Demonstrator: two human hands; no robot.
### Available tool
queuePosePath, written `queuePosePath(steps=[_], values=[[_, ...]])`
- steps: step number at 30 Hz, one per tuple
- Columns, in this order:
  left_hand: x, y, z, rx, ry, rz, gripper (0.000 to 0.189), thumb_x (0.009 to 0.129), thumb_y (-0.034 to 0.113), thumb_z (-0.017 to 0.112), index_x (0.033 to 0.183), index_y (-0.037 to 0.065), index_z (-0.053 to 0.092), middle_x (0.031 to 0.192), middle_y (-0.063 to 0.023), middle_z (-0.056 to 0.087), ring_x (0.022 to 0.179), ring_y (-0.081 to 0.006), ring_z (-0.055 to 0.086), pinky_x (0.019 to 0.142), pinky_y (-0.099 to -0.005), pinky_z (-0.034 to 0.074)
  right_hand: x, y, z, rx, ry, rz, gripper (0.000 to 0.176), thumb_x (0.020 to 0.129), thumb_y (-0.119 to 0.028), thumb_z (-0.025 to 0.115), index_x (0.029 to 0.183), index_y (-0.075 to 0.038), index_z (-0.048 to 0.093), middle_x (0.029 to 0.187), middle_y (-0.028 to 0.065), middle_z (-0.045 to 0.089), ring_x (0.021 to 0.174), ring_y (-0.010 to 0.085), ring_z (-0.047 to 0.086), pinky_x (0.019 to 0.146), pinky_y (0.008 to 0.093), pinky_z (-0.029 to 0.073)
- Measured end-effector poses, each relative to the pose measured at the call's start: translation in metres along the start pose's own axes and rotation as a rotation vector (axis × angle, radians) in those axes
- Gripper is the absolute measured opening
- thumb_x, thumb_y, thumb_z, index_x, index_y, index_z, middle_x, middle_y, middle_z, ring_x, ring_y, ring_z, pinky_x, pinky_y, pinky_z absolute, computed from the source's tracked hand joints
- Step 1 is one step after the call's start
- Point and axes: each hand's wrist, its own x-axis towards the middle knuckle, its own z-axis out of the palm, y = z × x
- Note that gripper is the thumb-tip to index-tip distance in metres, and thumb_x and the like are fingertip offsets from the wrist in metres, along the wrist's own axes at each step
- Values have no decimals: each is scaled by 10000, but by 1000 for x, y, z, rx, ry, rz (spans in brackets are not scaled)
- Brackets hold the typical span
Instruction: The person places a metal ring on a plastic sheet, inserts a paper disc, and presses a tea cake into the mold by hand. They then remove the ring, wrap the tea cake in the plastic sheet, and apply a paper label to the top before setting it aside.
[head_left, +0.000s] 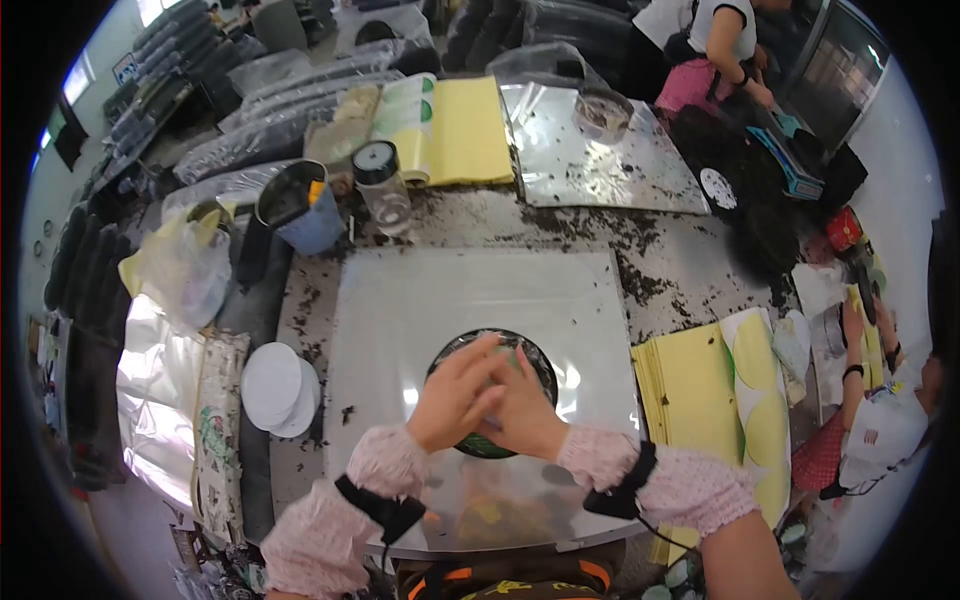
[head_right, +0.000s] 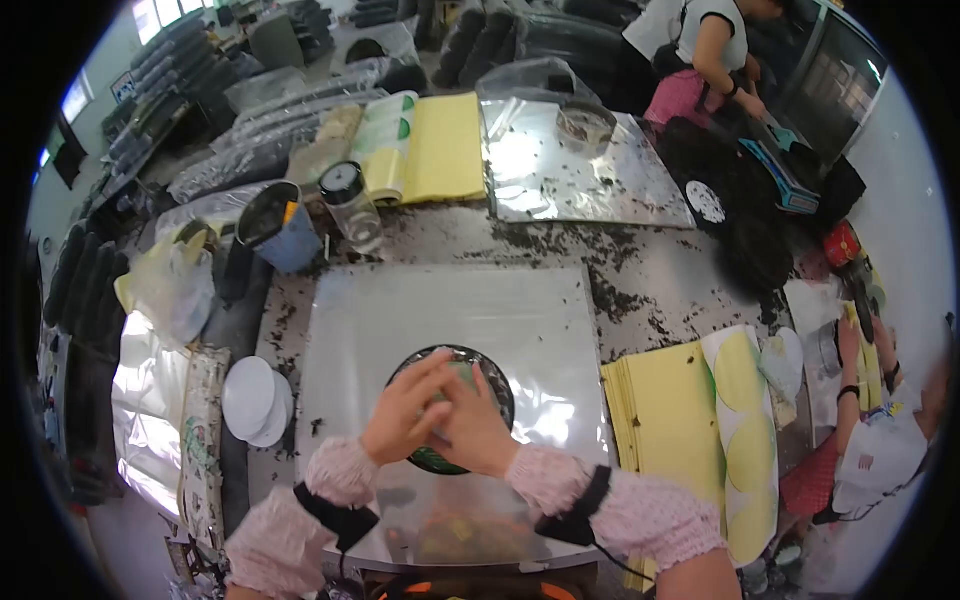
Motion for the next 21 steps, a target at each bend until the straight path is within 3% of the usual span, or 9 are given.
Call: queuePosePath(steps=[1, 4, 6, 8, 10, 12, 14, 17, 21], values=[[-17, 0, -9, 29, 234, -79, 422, 932, 146, 616, 1319, -16, 570, 1370, -168, 576, 1264, -349, 548, 1040, -419, 453, 0, 3, 0, 130, 299, -71, 589, 855, -283, 713, 1359, -37, 534, 1402, 243, 493, 1351, 392, 423, 1161, 593, 235], [-68, -42, -9, -130, 423, -577, 389, 944, 130, 623, 1314, 10, 594, 1272, -174, 647, 1177, -306, 622, 992, -393, 486, -6, 4, 1, 200, 160, -2, 621, 900, -333, 675, 1409, -34, 482, 1401, 248, 506, 1350, 411, 441, 1176, 520, 259], [-79, -44, 12, -332, 320, -652, 380, 966, 163, 616, 1315, 12, 600, 1151, -168, 701, 1025, -266, 686, 899, -365, 526, -2, -13, 0, -96, 83, -18, 690, 898, -486, 621, 1449, -97, 472, 1503, 239, 400, 1442, 427, 303, 1180, 605, 169], [-67, -1, 17, 63, 367, -675, 455, 837, 149, 730, 1277, 89, 630, 1012, -156, 718, 862, -294, 708, 767, -383, 557, -2, -21, 13, -297, 75, -40, 710, 881, -568, 599, 1448, -156, 490, 1524, 227, 369, 1471, 437, 236, 1168, 658, 124], [-74, 32, 11, 166, 412, -340, 425, 814, 141, 721, 1230, 126, 637, 963, -171, 705, 837, -325, 701, 715, -417, 552, -7, -2, 29, -281, -27, -10, 812, 858, -598, 584, 1515, -154, 410, 1610, 222, 233, 1501, 455, 122, 1153, 693, 45], [-58, 66, 13, 161, 336, -171, 348, 823, 149, 707, 1163, 112, 648, 951, -175, 702, 839, -335, 694, 717, -426, 544, 5, -4, 21, -273, 30, -153, 742, 854, -496, 627, 1469, -113, 466, 1569, 221, 303, 1446, 455, 263, 1173, 615, 154], [-36, 87, 16, 165, 245, -80, 274, 831, 157, 692, 1096, 97, 659, 938, -178, 700, 841, -346, 687, 719, -435, 536, -14, 26, 26, -62, 253, -121, 674, 839, -381, 683, 1426, -95, 517, 1546, 260, 324, 1428, 460, 294, 1168, 584, 207], [-23, 105, 16, 234, 156, -45, 179, 843, 169, 671, 995, 76, 676, 919, -184, 695, 844, -361, 676, 722, -449, 524, -22, 35, 15, -414, 621, 61, 591, 820, -301, 725, 1339, -52, 592, 1420, 244, 502, 1363, 397, 436, 1131, 510, 327], [-32, 102, 11, 401, 69, -131, 121, 829, 165, 646, 861, 57, 689, 863, -180, 685, 826, -373, 667, 713, -466, 513, -44, -49, 17, 185, 137, -145, 572, 809, -289, 738, 1310, -44, 608, 1362, 224, 552, 1317, 372, 487, 1107, 484, 363]])
